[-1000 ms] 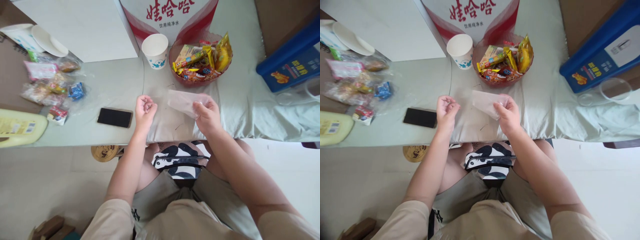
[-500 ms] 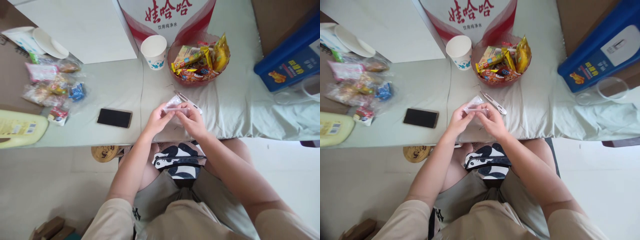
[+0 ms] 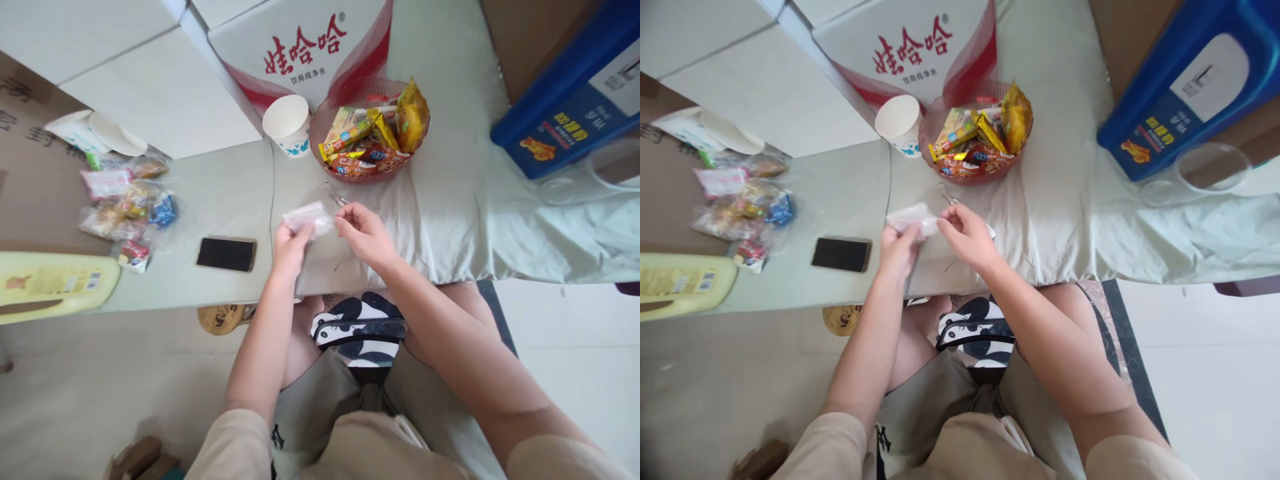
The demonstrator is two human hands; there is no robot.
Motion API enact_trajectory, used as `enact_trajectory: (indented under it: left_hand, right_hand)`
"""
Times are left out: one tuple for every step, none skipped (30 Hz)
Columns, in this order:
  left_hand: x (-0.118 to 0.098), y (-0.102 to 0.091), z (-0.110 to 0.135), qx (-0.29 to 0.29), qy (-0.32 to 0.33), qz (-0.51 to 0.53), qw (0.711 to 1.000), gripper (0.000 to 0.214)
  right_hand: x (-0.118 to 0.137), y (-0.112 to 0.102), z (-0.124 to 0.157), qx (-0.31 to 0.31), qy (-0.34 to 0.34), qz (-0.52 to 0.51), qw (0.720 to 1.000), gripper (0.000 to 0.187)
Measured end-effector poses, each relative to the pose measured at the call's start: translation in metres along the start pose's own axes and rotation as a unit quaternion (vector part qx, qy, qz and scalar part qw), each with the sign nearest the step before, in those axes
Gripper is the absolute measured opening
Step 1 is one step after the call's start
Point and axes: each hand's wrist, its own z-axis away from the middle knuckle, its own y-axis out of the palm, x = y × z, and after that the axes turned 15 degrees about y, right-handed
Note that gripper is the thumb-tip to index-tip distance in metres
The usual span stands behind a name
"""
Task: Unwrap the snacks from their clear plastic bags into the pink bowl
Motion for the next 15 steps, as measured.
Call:
enact_trajectory:
  left_hand:
    - [-0.002, -0.005, -0.010, -0.056, 0.020, -0.020, 0.998, 0.041]
    - [-0.006, -0.009, -0.022, -0.101, 0.047, -0.047, 0.993, 0.036]
    - [-0.012, -0.013, -0.037, -0.130, 0.079, -0.085, 0.985, 0.030]
    - [-0.022, -0.016, -0.055, -0.144, 0.114, -0.131, 0.974, 0.023]
    - [-0.033, -0.016, -0.075, -0.140, 0.148, -0.189, 0.961, 0.019]
    - [-0.046, -0.013, -0.096, -0.127, 0.181, -0.255, 0.941, 0.019]
    - [-0.058, -0.007, -0.118, -0.120, 0.214, -0.319, 0.915, 0.022]
    - [-0.070, 0.000, -0.139, -0.100, 0.236, -0.379, 0.889, 0.028]
    - [-0.079, 0.010, -0.160, -0.070, 0.247, -0.434, 0.864, 0.033]
    - [-0.086, 0.021, -0.179, -0.033, 0.251, -0.481, 0.839, 0.036]
    - [-0.089, 0.032, -0.197, 0.008, 0.237, -0.521, 0.820, 0.037]
    - [-0.089, 0.043, -0.214, 0.046, 0.211, -0.551, 0.806, 0.038]
    - [-0.085, 0.052, -0.228, 0.082, 0.178, -0.569, 0.798, 0.037]
    - [-0.079, 0.061, -0.241, 0.111, 0.144, -0.567, 0.803, 0.038]
    - [-0.070, 0.068, -0.252, 0.141, 0.119, -0.545, 0.818, 0.040]
  right_hand:
    - [0.001, 0.000, -0.002, 0.003, 0.010, 0.002, 1.000, 0.015]
    - [0.002, 0.000, -0.003, 0.008, 0.022, 0.008, 1.000, 0.014]
    - [0.002, 0.001, -0.004, 0.016, 0.032, 0.017, 0.999, 0.014]
    - [0.004, 0.001, -0.005, 0.025, 0.040, 0.028, 0.998, 0.014]
    - [0.005, 0.002, -0.005, 0.035, 0.045, 0.037, 0.998, 0.015]
    - [0.006, 0.003, -0.006, 0.046, 0.046, 0.041, 0.997, 0.016]
    - [0.008, 0.005, -0.007, 0.056, 0.045, 0.041, 0.997, 0.016]
    - [0.010, 0.006, -0.007, 0.062, 0.044, 0.038, 0.996, 0.016]
    - [0.011, 0.008, -0.008, 0.064, 0.043, 0.031, 0.997, 0.016]
    - [0.012, 0.010, -0.009, 0.062, 0.043, 0.022, 0.997, 0.016]
    - [0.013, 0.012, -0.010, 0.061, 0.046, 0.015, 0.997, 0.016]
    - [0.014, 0.014, -0.010, 0.061, 0.052, 0.012, 0.997, 0.016]
    - [0.014, 0.016, -0.011, 0.063, 0.058, 0.011, 0.996, 0.016]
    - [0.015, 0.017, -0.011, 0.067, 0.065, 0.011, 0.996, 0.016]
    - [0.015, 0.018, -0.011, 0.072, 0.069, 0.012, 0.995, 0.015]
